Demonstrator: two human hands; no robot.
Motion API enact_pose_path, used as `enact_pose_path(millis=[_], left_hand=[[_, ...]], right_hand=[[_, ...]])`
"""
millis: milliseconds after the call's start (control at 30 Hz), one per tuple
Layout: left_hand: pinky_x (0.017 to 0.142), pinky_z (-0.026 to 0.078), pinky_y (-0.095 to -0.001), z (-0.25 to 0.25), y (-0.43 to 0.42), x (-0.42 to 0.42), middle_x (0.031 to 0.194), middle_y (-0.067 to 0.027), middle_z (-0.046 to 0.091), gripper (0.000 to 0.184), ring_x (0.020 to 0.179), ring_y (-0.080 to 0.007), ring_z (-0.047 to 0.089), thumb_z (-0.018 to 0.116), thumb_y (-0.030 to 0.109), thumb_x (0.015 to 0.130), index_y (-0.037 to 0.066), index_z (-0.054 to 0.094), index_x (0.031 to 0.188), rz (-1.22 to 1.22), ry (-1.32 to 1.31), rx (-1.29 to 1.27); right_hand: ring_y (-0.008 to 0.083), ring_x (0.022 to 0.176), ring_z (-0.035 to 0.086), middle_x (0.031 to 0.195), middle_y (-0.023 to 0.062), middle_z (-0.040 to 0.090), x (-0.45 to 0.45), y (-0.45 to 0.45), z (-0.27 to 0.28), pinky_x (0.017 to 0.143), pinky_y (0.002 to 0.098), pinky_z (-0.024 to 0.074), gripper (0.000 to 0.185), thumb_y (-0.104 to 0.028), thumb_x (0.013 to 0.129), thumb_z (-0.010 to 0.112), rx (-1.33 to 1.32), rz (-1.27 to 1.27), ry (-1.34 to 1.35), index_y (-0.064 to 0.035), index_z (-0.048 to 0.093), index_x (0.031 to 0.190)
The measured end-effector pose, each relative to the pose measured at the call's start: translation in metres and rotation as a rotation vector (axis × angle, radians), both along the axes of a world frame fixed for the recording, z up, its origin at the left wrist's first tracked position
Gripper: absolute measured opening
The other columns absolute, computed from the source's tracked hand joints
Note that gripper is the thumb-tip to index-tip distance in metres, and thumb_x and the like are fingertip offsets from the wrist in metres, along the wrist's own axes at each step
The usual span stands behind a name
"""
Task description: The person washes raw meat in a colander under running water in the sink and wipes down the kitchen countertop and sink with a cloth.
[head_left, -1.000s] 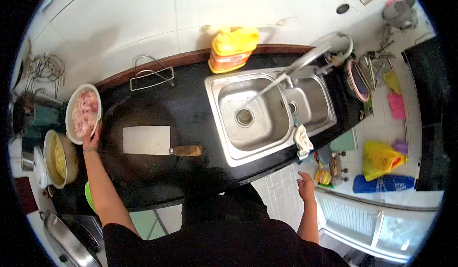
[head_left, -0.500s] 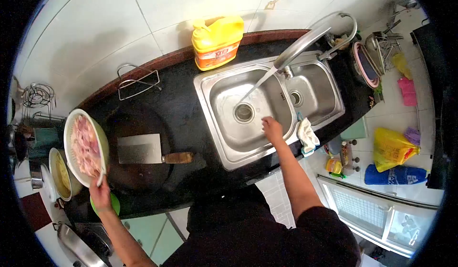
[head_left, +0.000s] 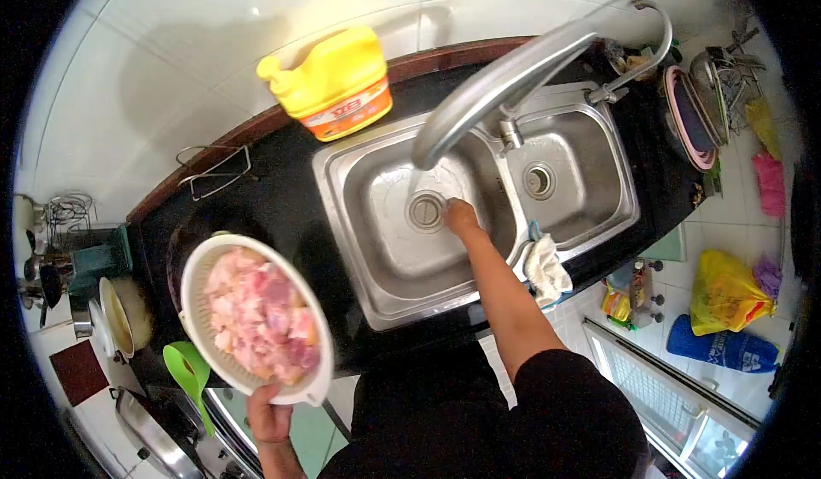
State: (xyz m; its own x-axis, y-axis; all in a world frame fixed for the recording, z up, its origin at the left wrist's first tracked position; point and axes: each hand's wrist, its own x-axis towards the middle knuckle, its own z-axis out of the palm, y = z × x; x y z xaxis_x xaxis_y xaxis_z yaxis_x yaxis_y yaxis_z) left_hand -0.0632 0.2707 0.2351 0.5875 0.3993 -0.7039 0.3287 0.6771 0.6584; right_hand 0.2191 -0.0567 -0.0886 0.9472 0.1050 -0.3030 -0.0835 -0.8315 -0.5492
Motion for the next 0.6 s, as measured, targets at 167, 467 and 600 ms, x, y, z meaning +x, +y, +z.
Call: enact_pose_path(millis=[167, 467, 600], left_hand=[[0.090, 0.046, -0.0480, -0.034, -0.078, 0.057, 0.122, -0.0194, 0.047, 0.064, 0.108, -0.0345, 0.053, 0.053, 0.002, 0.069, -0.005, 0.031, 0.128, -0.172, -0.042, -0.118], [0.100, 0.035, -0.0531, -0.167, -0.172, 0.168, 0.129, -0.0206, 0.040, 0.063, 0.119, -0.0367, 0.042, 0.049, -0.005, 0.074, 0.002, 0.025, 0.133, -0.236, -0.007, -0.475], [0.096, 0.041, -0.0522, -0.238, -0.188, 0.189, 0.131, -0.0185, 0.038, 0.052, 0.119, -0.0369, 0.042, 0.046, 0.004, 0.085, 0.005, 0.025, 0.133, -0.222, -0.010, -0.425]], right_hand=[[0.0258, 0.080, 0.063, 0.088, 0.0153, 0.064, -0.008, -0.040, 0.114, 0.071, 0.0344, 0.0492, 0.024, -0.016, 0.081, 0.060, 0.439, -0.084, 0.104, -0.0029, 0.060, 0.101], [0.0121, 0.076, 0.059, 0.085, 0.0072, 0.064, -0.056, -0.139, 0.173, 0.067, 0.0244, 0.0473, 0.022, -0.012, 0.087, 0.054, 0.605, -0.269, 0.090, -0.0015, 0.060, 0.105], [0.0139, 0.076, 0.060, 0.087, 0.0088, 0.065, -0.069, -0.153, 0.190, 0.070, 0.0257, 0.0478, 0.022, -0.012, 0.086, 0.055, 0.584, -0.315, 0.185, -0.0008, 0.060, 0.104]])
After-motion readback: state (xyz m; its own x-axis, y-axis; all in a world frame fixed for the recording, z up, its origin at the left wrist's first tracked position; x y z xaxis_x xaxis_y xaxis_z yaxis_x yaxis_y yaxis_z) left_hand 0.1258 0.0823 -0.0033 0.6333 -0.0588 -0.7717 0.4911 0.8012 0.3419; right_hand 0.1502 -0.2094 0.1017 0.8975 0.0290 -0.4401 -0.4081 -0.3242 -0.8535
